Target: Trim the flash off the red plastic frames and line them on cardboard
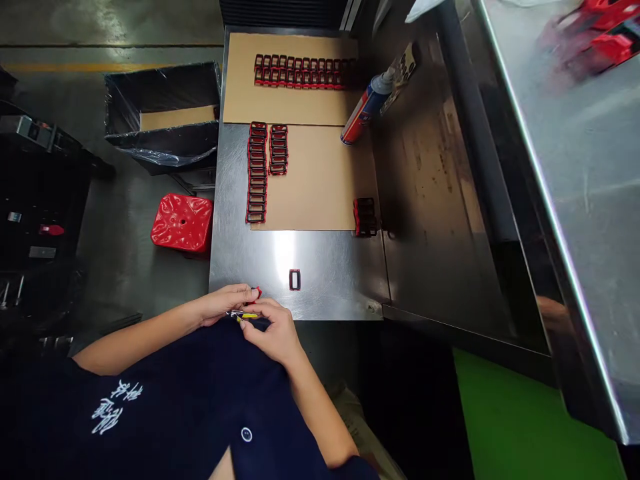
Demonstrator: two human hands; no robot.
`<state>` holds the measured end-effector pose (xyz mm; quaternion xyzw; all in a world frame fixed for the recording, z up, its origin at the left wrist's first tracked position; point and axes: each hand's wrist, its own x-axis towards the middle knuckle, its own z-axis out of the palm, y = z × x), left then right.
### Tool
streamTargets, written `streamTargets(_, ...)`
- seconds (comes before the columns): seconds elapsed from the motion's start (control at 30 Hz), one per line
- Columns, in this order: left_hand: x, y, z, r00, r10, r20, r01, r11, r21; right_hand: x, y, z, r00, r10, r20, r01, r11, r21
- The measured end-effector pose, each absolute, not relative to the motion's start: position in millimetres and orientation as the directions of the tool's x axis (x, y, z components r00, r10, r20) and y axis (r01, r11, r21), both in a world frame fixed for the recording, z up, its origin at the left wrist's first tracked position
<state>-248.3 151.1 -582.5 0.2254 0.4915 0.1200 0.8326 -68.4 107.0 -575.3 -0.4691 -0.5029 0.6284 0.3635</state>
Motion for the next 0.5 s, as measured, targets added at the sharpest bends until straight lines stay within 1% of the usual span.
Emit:
streamTargets(0.07,-263.6,150.2,-583.5,0.535,0.408,-0.74,0.036,0.864,0.503,-76.5,106.9,-576.4,-0.302,0.892,-0.338,-0.132,-0.39,-0.911)
streamTargets(0.1,-273.5,150.1,-583.1,0.556,0.434,-0.709,0.032,0.841,0.54,-81.0,107.0,-577.1,-0.299,0.877,-0.376,-0.188,-0.44,-0.878)
streamTargets(0.13,-285.0,150.2,-582.0,0.568,0.491,-0.66,0.032,0.789,0.614,-86.3,107.0,-577.7,-0.292,0.869,-0.4,-0.232,-0.47,-0.852)
streamTargets(0.17,-297.8,150.4,-580.3,0.577,0.565,-0.59,0.049,0.697,0.716,-93.2,107.0,-578.1,-0.28,0.864,-0.418,-0.268,-0.488,-0.83)
streamTargets(0.2,-311.9,150.9,-578.2,0.588,0.635,-0.5,0.091,0.563,0.822,-102.2,106.9,-578.4,-0.268,0.857,-0.44,-0.311,-0.509,-0.802)
streamTargets(0.23,-326.9,151.8,-576.0,0.605,0.684,-0.407,0.155,0.4,0.903,-113.8,106.8,-578.6,-0.257,0.848,-0.464,-0.352,-0.529,-0.772)
streamTargets(0.27,-343.0,153.2,-574.1,0.629,0.705,-0.328,0.228,0.237,0.944,-128.2,106.7,-578.8,-0.248,0.837,-0.488,-0.388,-0.547,-0.742)
streamTargets(0.3,-359.9,155.2,-572.9,0.656,0.705,-0.27,0.289,0.096,0.953,-145.4,106.7,-579.2,-0.24,0.826,-0.51,-0.419,-0.562,-0.714)
streamTargets(0.33,-377.6,157.9,-572.5,0.676,0.698,-0.235,0.332,-0.004,0.943,-164.9,106.9,-579.8,-0.234,0.816,-0.529,-0.444,-0.574,-0.688)
streamTargets(0.37,-396.1,161.2,-572.9,0.691,0.69,-0.217,0.359,-0.067,0.931,-186.1,107.4,-580.8,-0.227,0.806,-0.547,-0.466,-0.583,-0.666)
streamTargets(0.43,-434.5,168.5,-575.6,0.713,0.671,-0.206,0.381,-0.123,0.916,-230.2,108.5,-582.9,-0.213,0.787,-0.58,-0.5,-0.597,-0.627)
streamTargets(0.5,-472.9,174.8,-578.6,0.737,0.646,-0.2,0.378,-0.148,0.914,-269.7,108.7,-583.2,-0.199,0.782,-0.591,-0.517,-0.596,-0.614)
